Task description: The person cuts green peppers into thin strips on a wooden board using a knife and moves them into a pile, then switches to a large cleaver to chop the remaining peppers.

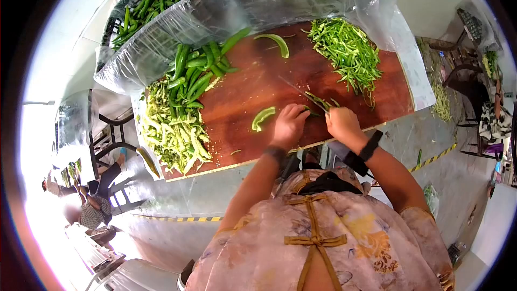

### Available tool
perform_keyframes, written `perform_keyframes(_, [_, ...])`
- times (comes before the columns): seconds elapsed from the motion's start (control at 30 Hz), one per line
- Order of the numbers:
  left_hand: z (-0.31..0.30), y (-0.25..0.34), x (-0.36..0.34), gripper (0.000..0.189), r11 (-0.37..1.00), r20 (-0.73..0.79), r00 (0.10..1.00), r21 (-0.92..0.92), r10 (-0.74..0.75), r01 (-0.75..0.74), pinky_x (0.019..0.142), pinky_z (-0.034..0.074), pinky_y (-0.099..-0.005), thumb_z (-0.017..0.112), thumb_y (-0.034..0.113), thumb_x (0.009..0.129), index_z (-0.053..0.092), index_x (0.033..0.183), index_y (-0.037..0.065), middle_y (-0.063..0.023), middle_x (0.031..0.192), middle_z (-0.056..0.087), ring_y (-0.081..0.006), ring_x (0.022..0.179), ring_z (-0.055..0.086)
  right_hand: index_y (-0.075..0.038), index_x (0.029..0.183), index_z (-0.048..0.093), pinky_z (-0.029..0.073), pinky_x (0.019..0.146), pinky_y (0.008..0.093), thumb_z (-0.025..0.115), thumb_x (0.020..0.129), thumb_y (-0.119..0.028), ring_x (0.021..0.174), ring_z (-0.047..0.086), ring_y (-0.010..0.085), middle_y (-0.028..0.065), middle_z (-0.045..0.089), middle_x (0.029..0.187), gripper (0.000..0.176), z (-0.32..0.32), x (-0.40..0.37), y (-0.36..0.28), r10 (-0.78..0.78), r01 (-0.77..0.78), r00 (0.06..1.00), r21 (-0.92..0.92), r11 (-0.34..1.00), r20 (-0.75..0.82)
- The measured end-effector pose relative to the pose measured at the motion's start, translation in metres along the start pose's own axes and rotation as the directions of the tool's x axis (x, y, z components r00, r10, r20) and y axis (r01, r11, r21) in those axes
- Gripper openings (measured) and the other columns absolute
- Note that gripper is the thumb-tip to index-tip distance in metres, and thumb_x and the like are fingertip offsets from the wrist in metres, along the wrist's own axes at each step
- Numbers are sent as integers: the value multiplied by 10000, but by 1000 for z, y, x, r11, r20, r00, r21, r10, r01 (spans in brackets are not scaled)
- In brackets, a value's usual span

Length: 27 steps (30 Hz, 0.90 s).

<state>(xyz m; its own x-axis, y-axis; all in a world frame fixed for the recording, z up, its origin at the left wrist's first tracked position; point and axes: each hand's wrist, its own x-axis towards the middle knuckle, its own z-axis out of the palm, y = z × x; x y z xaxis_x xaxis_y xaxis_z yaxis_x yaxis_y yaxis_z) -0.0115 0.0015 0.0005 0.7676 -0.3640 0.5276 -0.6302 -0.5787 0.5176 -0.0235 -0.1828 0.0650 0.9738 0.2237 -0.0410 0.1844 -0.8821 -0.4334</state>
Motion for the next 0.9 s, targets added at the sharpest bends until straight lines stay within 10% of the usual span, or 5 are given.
perform_keyframes(0.47, [-4,0,-2,164,1000,129,992,18,-9,7,780,471,-399,572,42,664,618,819,59,-97,901,557,-303,936,538,27,695,597,475,628,505,545,826,-182,667,587,430,249,590,678,253,-4,-18,-7,36,-37,979,2,999,199])
perform_keyframes(0.9, [-3,6,4,183,999,-40,999,-27,35,-36,771,488,-368,593,-7,664,628,838,41,-84,910,597,-284,904,568,26,706,593,465,642,504,573,818,-187,705,582,423,236,592,706,242,-1,-20,2,141,-142,989,25,990,39])
